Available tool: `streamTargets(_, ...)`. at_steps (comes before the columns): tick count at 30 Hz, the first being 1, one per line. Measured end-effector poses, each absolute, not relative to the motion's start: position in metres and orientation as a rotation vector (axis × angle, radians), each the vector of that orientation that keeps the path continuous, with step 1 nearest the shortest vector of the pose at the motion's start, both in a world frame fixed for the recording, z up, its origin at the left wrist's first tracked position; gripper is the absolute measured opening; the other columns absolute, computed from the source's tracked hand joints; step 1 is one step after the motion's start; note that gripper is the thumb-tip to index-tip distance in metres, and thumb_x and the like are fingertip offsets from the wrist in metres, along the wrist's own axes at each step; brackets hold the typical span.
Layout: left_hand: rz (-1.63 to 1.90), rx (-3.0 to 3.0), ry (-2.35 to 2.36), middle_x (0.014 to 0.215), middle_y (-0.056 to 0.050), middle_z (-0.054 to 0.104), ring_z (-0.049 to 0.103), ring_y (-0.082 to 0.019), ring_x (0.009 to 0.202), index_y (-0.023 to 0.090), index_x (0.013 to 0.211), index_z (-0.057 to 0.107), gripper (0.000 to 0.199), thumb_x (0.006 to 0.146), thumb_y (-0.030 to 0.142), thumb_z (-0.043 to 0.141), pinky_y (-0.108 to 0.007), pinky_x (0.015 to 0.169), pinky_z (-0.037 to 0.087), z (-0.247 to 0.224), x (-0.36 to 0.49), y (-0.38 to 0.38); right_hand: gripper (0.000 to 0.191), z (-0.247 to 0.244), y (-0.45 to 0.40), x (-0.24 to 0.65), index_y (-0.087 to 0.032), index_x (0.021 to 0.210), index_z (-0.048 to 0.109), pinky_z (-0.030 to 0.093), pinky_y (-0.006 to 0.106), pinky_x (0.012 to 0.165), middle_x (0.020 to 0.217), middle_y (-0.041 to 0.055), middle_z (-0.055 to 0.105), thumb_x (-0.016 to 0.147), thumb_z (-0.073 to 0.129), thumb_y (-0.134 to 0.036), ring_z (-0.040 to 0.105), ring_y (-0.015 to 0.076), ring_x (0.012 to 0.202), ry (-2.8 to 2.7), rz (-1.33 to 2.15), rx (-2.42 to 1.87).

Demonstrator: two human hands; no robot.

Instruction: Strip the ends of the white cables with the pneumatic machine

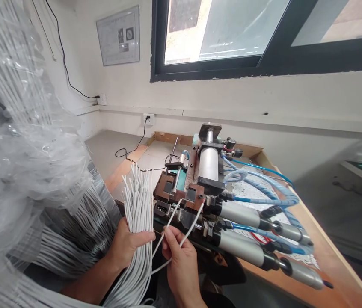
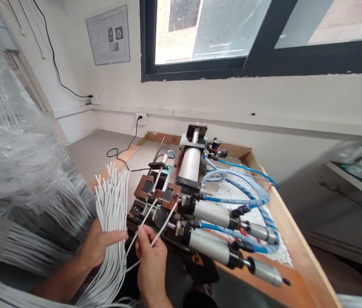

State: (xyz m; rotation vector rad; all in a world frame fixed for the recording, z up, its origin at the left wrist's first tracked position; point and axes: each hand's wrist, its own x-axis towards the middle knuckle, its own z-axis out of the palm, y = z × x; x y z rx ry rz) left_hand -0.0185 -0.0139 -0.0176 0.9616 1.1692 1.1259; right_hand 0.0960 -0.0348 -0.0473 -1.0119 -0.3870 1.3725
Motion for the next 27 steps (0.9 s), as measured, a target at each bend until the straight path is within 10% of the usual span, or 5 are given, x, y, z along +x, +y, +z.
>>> streamTargets(27, 1.091, 1.111, 1.039, 0.072, 0.000, 0.067, 0.057, -0.018, 0.070, 0.016, 0.086, 0.067, 0.035, 0.052, 0.006, 0.068, -0.027, 0.066, 0.043, -0.020, -0.016, -0.026, 0.026, -0.032, -0.034, 0.096, -0.015, 0.073, 0.069, 0.035, 0.023, 0.051, 0.056, -0.0007, 0.057, 0.060, 0.073, -0.037, 0.044, 0.0101, 0.049, -0.507, 1.537, -0.848)
